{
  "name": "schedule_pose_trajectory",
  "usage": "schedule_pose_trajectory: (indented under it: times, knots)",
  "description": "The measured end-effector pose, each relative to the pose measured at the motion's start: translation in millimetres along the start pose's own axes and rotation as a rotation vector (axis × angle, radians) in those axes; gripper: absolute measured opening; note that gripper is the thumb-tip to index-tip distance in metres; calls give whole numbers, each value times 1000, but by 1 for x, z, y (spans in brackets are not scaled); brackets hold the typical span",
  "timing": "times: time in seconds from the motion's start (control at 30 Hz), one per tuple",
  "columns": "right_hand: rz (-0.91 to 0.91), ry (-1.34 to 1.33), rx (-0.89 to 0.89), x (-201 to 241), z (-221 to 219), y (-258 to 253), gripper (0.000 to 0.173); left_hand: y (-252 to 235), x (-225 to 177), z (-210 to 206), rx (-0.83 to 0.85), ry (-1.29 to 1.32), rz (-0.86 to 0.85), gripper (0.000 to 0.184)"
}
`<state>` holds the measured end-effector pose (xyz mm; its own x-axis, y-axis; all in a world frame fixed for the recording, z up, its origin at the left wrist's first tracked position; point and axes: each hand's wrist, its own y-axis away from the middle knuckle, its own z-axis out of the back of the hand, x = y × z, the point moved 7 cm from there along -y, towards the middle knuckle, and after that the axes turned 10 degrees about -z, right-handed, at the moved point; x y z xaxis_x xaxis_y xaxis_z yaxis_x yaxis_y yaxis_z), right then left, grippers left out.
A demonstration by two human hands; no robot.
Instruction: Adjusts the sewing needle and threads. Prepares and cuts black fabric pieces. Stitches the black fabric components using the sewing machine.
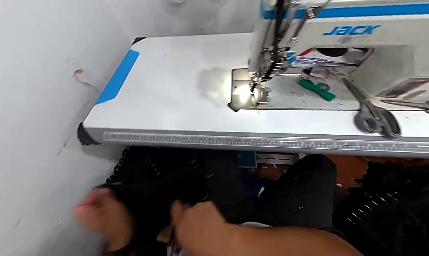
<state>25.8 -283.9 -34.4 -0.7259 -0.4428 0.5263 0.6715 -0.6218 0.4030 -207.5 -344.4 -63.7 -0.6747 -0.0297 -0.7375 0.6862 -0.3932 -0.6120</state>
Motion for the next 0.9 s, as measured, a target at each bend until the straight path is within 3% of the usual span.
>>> schedule_pose_trajectory:
  times: [0.07,0.13,0.23,0.33,0.43,0.57,0.63,0.7,0.8,0.9]
  knots:
    - [211,-240,-24,32,20,-13,35,-75,-37,10,31,-214,-129,38]
    - [346,-568,-52,41,49,-33,43,-143,-66,-17,197,-459,-196,50]
    - [321,-1142,-54,22,70,-54,53,-204,-128,-127,526,-466,-684,42]
    - [192,-1319,-247,-21,68,-60,61,-179,-167,-248,829,-335,-778,26]
    - [82,-1128,-371,-65,69,-52,51,-121,-167,-336,1052,-157,-771,21]
    - [48,-477,-647,-108,97,-39,38,-74,-159,-399,1140,69,-820,15]
    - [54,-138,-797,-118,116,-47,35,-74,-160,-406,1065,134,-930,13]
    - [30,77,-807,-128,128,-67,41,-77,-166,-400,1039,170,-1036,15]
    - [77,223,-750,-135,138,-89,57,-81,-169,-385,1145,235,-1238,22]
    - [126,377,-750,-135,138,-89,57,-83,-153,-374,1215,212,-1422,29]
